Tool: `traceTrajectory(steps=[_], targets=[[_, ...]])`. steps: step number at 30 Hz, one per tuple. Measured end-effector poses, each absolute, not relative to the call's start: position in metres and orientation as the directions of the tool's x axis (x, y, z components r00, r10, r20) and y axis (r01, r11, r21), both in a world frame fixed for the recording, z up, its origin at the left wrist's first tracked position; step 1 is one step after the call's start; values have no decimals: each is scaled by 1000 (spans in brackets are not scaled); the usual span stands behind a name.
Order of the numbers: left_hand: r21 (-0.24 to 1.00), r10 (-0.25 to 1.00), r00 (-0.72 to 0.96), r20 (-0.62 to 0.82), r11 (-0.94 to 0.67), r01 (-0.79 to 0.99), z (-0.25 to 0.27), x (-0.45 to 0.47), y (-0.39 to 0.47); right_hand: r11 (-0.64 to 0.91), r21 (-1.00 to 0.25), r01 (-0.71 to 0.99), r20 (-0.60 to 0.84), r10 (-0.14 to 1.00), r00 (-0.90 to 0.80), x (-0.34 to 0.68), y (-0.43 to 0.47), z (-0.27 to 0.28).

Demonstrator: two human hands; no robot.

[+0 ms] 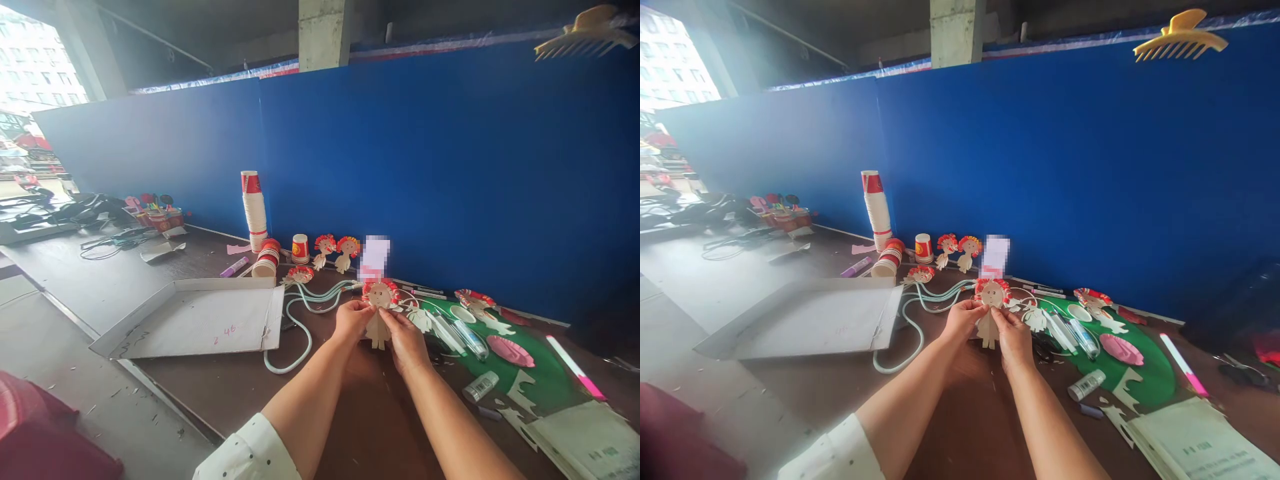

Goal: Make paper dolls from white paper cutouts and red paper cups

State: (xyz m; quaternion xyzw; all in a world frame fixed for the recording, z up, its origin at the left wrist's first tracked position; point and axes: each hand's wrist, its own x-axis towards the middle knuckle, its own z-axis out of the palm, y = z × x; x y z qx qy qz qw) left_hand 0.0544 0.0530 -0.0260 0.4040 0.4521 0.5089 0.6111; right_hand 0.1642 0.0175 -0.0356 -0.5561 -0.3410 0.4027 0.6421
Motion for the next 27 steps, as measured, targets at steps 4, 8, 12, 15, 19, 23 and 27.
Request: traceTrajectory(steps=[4,8,12,15,19,23,27], targets=[[972,995,23,-93,96,-213,-26,56,53,64,-984,-164,-13,903,430,164,17,-35],[946,992,48,-114,123,-301,-22,55,52,66,-974,-218,-28,914,405,162,17,-30],[891,982,146,-123,174,-419,-21,52,52,74,-954,-292,-40,930,365,163,19,-26],[890,975,189,-119,189,-415,-23,51,52,67,-941,-332,-53,939,340,164,21,-26],[900,971,209,-116,192,-391,-26,52,52,57,-938,-342,-74,931,357,166,22,-30],[904,967,222,-125,204,-377,-26,52,51,65,-946,-318,-67,919,389,167,23,-33],[904,967,211,-145,216,-368,-26,53,51,120,-957,-265,-1,909,418,166,25,-34]])
